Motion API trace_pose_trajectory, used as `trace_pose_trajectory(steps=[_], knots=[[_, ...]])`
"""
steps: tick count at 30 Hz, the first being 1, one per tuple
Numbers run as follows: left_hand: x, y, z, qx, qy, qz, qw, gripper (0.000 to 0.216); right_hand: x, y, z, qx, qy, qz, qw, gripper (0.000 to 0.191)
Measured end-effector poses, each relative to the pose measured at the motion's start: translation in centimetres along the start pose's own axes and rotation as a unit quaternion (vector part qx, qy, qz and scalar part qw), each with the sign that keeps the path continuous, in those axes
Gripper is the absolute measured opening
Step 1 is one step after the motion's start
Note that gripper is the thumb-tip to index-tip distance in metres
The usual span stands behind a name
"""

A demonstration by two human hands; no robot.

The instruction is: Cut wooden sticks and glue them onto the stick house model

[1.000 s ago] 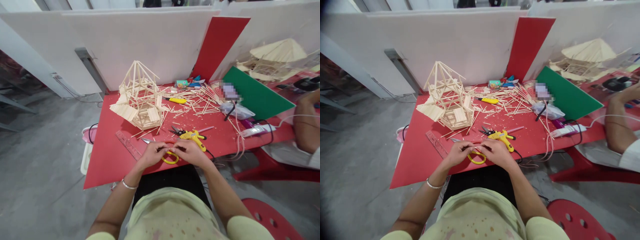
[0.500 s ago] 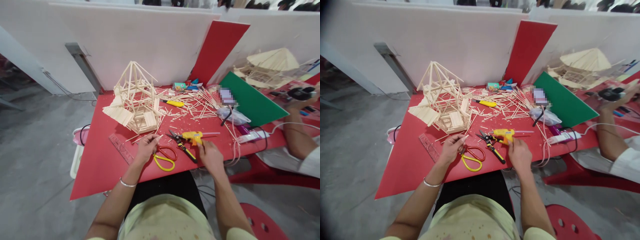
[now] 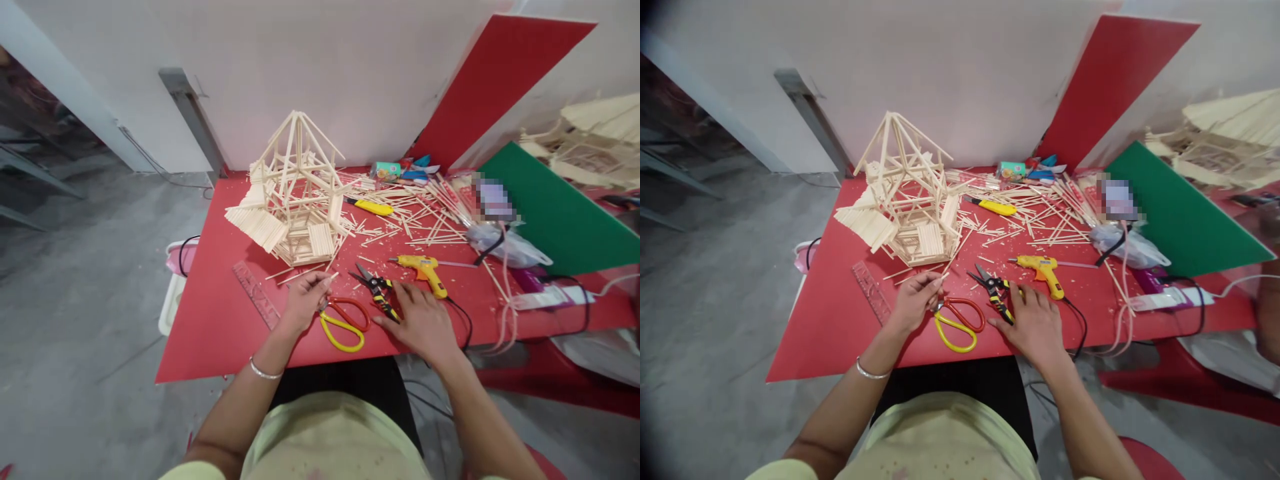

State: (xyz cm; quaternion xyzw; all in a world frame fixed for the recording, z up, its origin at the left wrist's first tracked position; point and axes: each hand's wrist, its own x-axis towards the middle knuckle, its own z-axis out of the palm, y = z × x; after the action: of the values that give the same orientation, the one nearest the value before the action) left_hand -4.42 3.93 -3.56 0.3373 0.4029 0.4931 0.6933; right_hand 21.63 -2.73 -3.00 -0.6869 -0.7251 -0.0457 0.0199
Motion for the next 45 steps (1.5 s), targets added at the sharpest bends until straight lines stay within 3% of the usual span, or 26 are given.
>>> trace_pose_trajectory(steps=[4,8,11,13,15,17,19,20,22,23,25,29,32,37,45], knots=[[0.1,0.1,-0.1,-0.003,0.007,-0.014,1.000,0.038,0.4,0.8,0.3,-0.029,-0.056,-0.012,0.998,0.087],[0.2,-0.4,-0.4,-0.025,-0.007,-0.018,1.000,0.035,1.7,2.1,0.0,-0.002,-0.092,-0.037,0.995,0.073],[0.3,-1.0,-0.6,-0.042,-0.024,-0.021,0.999,0.033,1.9,3.0,-0.1,0.078,-0.083,0.012,0.993,0.057],[0.2,-1.3,-0.6,-0.043,-0.029,-0.025,0.998,0.032,1.5,3.6,-0.2,0.200,-0.101,0.057,0.973,0.053],[0.2,-1.4,-0.5,-0.045,-0.031,-0.027,0.998,0.032,0.9,3.9,-0.8,0.385,-0.156,0.096,0.905,0.056],[0.2,-1.4,-0.4,-0.046,-0.031,-0.026,0.998,0.032,-0.1,3.5,-1.7,0.563,-0.224,0.126,0.785,0.065],[0.2,-1.5,-0.2,-0.038,-0.031,-0.021,0.999,0.031,-1.3,2.5,-2.6,0.674,-0.274,0.132,0.673,0.067],[0.2,-1.5,-0.1,-0.032,-0.033,-0.018,0.999,0.031,-1.9,1.7,-3.1,0.702,-0.292,0.128,0.637,0.061],[0.1,-1.6,0.1,-0.019,-0.039,-0.010,0.999,0.030,-2.9,0.1,-3.8,0.722,-0.318,0.125,0.602,0.051],[0.1,-1.7,0.2,-0.014,-0.043,-0.006,0.999,0.030,-3.2,-0.6,-4.1,0.716,-0.327,0.127,0.603,0.052],[0.1,-1.7,0.4,-0.008,-0.049,0.001,0.999,0.030,-3.3,-1.8,-4.6,0.673,-0.333,0.123,0.649,0.063],[-0.1,-1.7,0.5,-0.019,-0.057,0.019,0.998,0.027,-2.7,-2.6,-4.3,0.515,-0.233,0.050,0.823,0.081],[-0.3,-1.7,0.5,-0.028,-0.052,0.028,0.998,0.027,-2.6,-2.4,-3.3,0.405,-0.125,-0.001,0.906,0.078],[-0.7,-1.7,0.9,-0.017,-0.067,0.027,0.997,0.026,-3.0,-3.1,-2.4,0.278,-0.084,-0.047,0.956,0.076],[-1.8,-0.7,1.1,0.041,-0.090,0.062,0.993,0.027,-3.2,-5.2,-2.8,0.250,-0.064,-0.039,0.965,0.077]])
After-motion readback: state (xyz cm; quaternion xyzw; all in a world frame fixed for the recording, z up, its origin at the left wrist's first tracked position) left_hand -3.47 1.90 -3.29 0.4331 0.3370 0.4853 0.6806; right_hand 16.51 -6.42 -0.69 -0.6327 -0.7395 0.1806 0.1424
